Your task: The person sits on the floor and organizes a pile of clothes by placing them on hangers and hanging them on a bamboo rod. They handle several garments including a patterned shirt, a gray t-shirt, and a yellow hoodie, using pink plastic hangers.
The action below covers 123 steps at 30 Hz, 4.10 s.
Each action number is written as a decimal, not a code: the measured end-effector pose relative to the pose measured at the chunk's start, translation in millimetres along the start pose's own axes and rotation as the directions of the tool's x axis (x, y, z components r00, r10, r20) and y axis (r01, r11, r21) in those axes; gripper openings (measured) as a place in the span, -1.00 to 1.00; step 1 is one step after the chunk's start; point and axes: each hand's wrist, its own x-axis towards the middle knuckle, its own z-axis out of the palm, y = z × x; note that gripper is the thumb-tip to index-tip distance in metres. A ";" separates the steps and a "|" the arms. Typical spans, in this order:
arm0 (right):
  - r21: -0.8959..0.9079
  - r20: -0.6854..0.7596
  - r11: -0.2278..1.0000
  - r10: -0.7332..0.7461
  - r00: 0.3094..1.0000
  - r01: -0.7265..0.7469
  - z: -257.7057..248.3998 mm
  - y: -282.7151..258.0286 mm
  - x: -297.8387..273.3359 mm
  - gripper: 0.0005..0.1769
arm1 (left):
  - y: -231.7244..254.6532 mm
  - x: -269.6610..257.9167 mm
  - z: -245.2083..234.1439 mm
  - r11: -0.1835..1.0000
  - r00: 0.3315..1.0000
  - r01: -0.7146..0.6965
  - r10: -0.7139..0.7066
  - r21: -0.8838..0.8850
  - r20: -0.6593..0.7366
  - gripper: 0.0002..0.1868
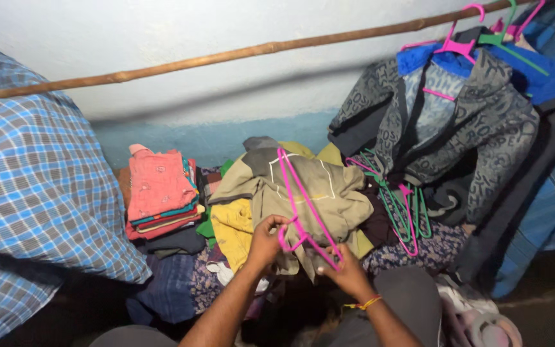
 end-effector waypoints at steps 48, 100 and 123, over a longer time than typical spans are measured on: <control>-0.195 -0.488 0.854 -0.512 0.707 0.483 -118.8 -138.5 205.4 -0.79 | 148.0 71.3 -142.0 0.431 0.913 -0.113 0.402 0.895 -0.078 -0.67; -0.230 0.265 0.931 0.340 0.902 -0.283 -87.9 -40.6 -20.1 -0.30 | 110.7 5.5 -70.7 0.857 0.951 -0.210 0.290 0.470 -0.104 -0.76; 0.502 0.626 0.519 0.334 0.705 -0.692 20.7 -61.7 -12.9 -0.37 | 103.0 -29.0 -28.8 0.337 0.939 -0.192 0.336 0.922 0.073 -0.29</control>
